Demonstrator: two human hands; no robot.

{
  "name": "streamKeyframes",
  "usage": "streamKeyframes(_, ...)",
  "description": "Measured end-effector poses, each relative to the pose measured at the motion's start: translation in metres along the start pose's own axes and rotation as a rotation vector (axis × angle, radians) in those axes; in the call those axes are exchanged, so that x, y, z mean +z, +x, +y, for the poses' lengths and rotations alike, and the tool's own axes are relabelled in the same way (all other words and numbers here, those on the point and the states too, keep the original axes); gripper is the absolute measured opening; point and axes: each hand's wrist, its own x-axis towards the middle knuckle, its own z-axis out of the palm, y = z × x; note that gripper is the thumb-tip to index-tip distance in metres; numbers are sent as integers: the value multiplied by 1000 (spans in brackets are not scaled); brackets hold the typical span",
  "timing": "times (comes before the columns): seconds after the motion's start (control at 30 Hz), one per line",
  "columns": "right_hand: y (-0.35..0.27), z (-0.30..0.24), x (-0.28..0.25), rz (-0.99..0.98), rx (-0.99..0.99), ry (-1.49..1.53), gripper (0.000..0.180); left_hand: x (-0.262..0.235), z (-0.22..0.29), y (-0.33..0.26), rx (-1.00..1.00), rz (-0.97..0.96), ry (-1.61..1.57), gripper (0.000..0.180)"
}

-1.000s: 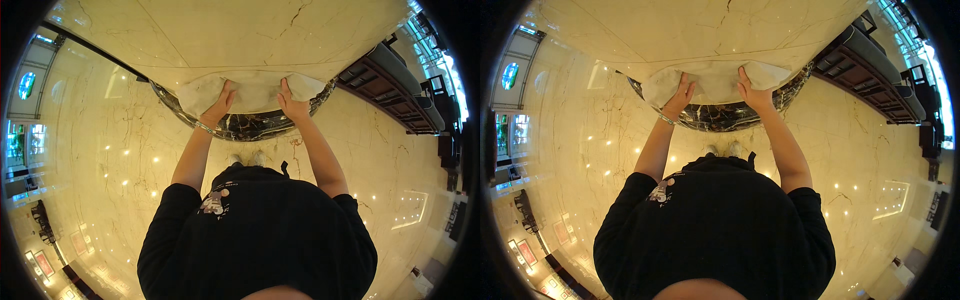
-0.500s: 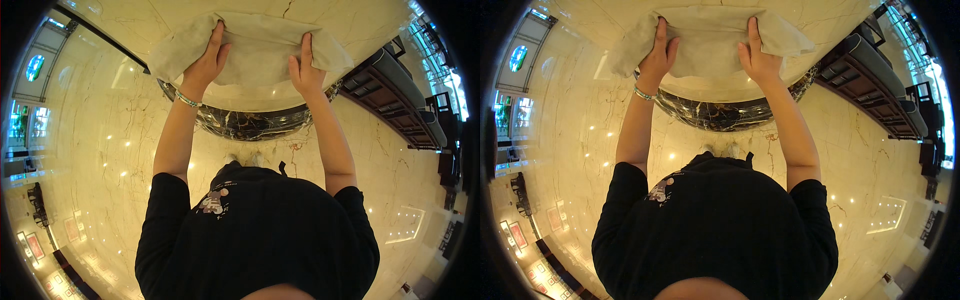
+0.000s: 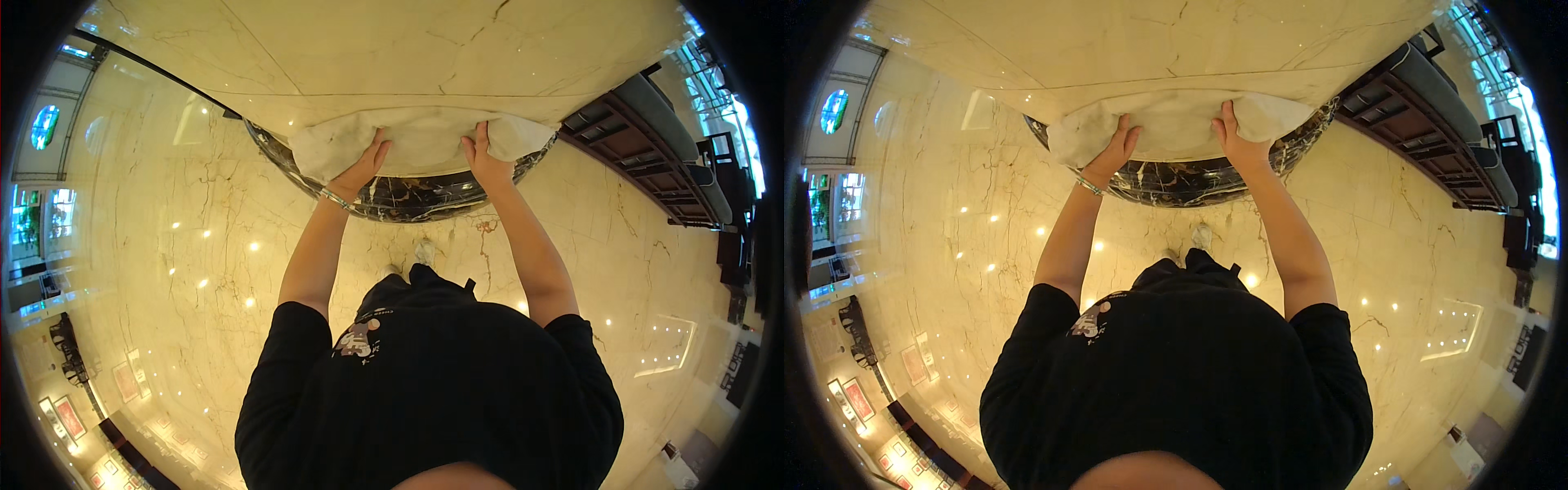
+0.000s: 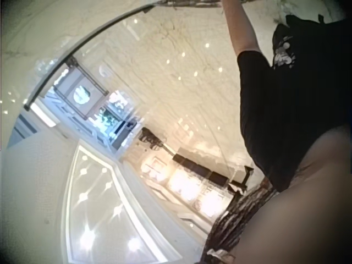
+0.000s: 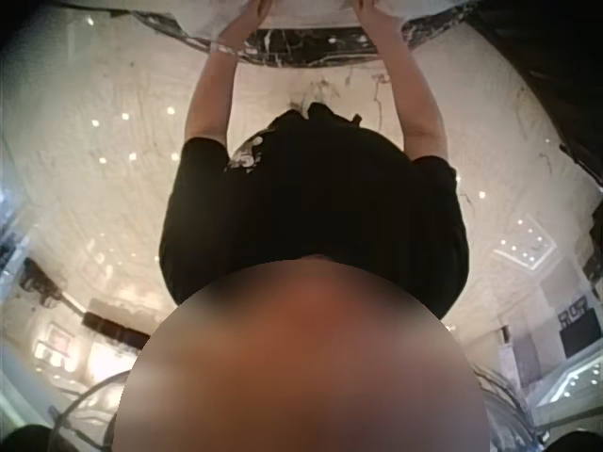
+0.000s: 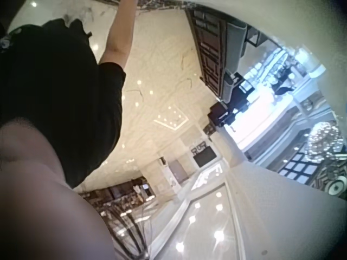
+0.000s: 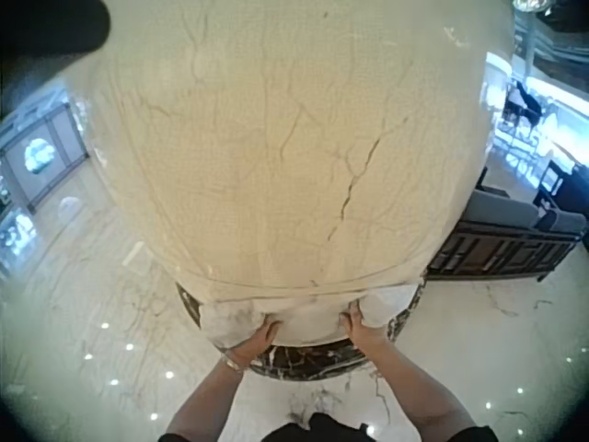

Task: The recorder is cleaning a large marble pillar with a grey cloth in a lobby.

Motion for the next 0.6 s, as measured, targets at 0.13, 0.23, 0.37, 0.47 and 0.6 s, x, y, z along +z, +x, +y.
streamKeyframes(0.13,2,-9,-7,-41,33,74,52,-17,1,6,-33,-162,-122,44)
streamKeyframes(0.23,11,-11,-24,-47,7,95,55,-34,-3,22,-107,-86,-358,47)
streamKeyframes(0.37,46,-10,-42,-4,21,79,56,-48,-17,52,-86,-129,-478,51)
streamKeyframes(0.47,85,-3,-65,84,23,79,56,-61,-16,94,-30,91,-481,47)
streamKeyframes(0.6,113,-8,-62,168,27,245,71,-52,-50,118,121,244,-237,69)
